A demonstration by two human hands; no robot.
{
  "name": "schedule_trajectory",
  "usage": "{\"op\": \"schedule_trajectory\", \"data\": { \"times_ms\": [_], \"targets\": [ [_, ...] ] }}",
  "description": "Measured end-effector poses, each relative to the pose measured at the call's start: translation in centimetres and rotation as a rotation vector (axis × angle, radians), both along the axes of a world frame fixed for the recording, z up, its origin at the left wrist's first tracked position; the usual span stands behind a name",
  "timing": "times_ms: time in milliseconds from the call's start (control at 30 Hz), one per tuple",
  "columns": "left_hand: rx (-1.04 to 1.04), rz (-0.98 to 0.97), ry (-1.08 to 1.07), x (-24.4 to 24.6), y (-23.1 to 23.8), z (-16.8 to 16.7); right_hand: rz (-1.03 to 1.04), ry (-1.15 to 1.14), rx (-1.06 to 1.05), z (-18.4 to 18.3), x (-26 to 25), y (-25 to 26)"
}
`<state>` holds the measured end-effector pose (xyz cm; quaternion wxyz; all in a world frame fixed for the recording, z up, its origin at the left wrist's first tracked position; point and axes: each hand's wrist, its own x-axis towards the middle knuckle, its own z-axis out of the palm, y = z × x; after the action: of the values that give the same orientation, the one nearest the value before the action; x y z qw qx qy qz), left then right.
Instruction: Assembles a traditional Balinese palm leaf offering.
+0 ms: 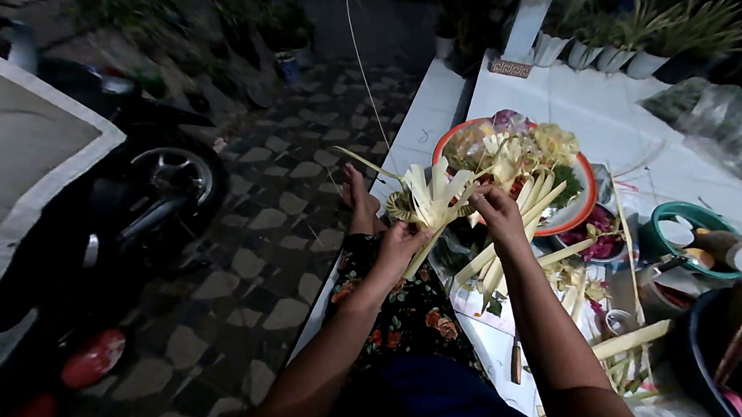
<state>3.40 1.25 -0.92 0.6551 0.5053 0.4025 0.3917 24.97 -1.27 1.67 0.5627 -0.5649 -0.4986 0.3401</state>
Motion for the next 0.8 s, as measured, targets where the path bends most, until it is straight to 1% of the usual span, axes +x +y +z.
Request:
{"op": "schedule_trajectory", "data": {
  "times_ms": [233, 267, 300, 367, 433, 500, 567, 633, 700, 800],
  "targets": [
    [-0.007, -0.023, 0.115, -0.1, -0.7, 0.0, -0.026, 0.096, 0.067, -1.4, 0.0, 0.0],
    [-0.001, -0.032, 0.12, -0.1, -0.8, -0.3, -0.043, 0.044, 0.108, -1.9, 0.2, -0.2],
    [0.003, -0.042, 0.115, -0.2, -0.8, -0.6, -0.07, -0.067, 0.165, -2.2, 0.5, -0.5],
    [-0.006, -0.066, 0.106, -0.4, -0.9, -1.1, -0.148, -0.403, 0.272, -1.7, 0.7, -1.8],
    [-0.027, -0.087, 0.128, -0.8, -0.9, -1.2, -0.148, -0.669, 0.328, -0.5, 0.2, -3.8],
    [-0.038, -0.103, 0.175, -0.9, -0.9, -1.2, -0.096, -0.788, 0.347, 0.1, -0.7, -5.8],
    [-0.048, -0.11, 0.221, -0.9, -0.8, -1.0, -0.042, -0.798, 0.354, -0.2, -1.6, -7.1],
    [-0.049, -0.12, 0.245, -0.7, -0.7, -1.0, 0.035, -0.804, 0.26, -0.7, -2.3, -7.6],
    [-0.051, -0.152, 0.244, -0.6, -0.8, -0.9, 0.129, -0.803, 0.08, -1.4, -2.5, -7.1],
    [-0.04, -0.222, 0.242, -0.5, -0.9, -0.6, 0.226, -0.726, -0.076, -2.6, -2.6, -5.9]
  ]
}}
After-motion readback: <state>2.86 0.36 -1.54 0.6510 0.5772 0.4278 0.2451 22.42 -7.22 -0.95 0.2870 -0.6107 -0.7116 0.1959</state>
